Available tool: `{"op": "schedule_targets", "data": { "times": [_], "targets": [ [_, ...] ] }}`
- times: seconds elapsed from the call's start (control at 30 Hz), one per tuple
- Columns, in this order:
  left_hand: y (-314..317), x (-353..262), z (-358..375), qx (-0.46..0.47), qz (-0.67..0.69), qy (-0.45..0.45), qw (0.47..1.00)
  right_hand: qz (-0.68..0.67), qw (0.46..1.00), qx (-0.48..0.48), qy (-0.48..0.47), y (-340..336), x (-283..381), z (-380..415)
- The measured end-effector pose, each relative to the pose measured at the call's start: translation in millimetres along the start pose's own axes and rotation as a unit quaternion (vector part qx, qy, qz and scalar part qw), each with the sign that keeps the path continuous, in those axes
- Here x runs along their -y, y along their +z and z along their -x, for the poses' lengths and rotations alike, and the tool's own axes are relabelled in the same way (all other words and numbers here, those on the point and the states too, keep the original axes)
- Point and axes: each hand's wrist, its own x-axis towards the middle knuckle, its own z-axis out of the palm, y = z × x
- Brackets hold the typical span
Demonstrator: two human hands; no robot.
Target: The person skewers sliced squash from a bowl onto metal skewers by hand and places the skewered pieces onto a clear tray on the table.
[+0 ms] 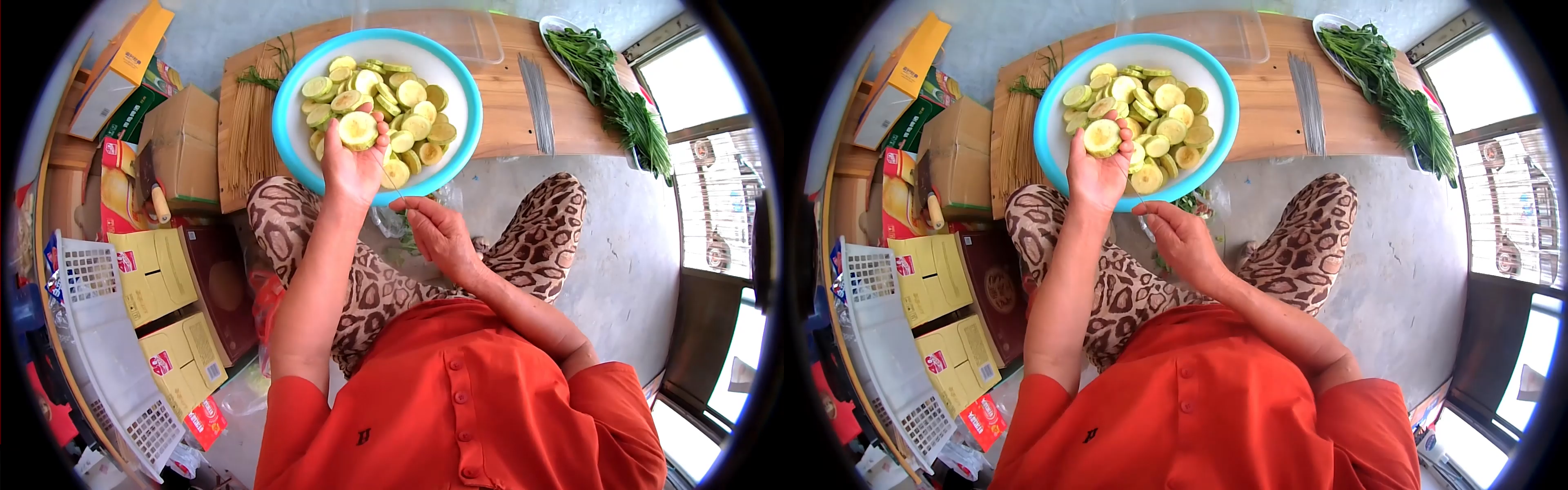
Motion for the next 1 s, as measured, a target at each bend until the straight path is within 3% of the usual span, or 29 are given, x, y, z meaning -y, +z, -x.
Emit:
{"op": "schedule_targets", "data": {
  "times": [0.23, 0.3, 0.47, 0.7, 0.73, 0.8, 0.9, 0.93, 1.0],
  "targets": [
    [6, 3, 1, -0.012, 0.009, 0.021, 1.000, -0.021, 0.999, -0.007, -0.036, 7, 1, -16],
    [7, 10, 6, 0.013, -0.022, -0.026, 0.999, -0.040, 0.998, -0.002, -0.039, 6, 5, -22],
    [15, 9, 7, 0.007, -0.072, 0.006, 0.997, -0.036, 0.998, -0.014, -0.058, 3, 11, -31],
    [15, 3, 4, 0.084, -0.153, -0.056, 0.983, -0.087, 0.994, -0.027, -0.058, -12, 9, -25],
    [12, -1, 0, 0.061, -0.270, 0.012, 0.961, -0.078, 0.994, -0.036, -0.066, -18, 10, -23],
    [7, -11, -4, -0.015, -0.485, 0.112, 0.867, -0.067, 0.992, -0.059, -0.093, -31, 6, -23],
    [1, -16, -4, -0.020, -0.743, 0.183, 0.643, -0.065, 0.993, -0.080, -0.060, -48, 1, -12],
    [0, -13, 0, -0.020, -0.744, 0.183, 0.642, -0.066, 0.993, -0.079, -0.059, -50, -1, -10],
    [0, -4, 10, -0.018, -0.898, 0.184, 0.400, -0.050, 0.994, -0.087, -0.048, -53, -6, -5]
  ]
}}
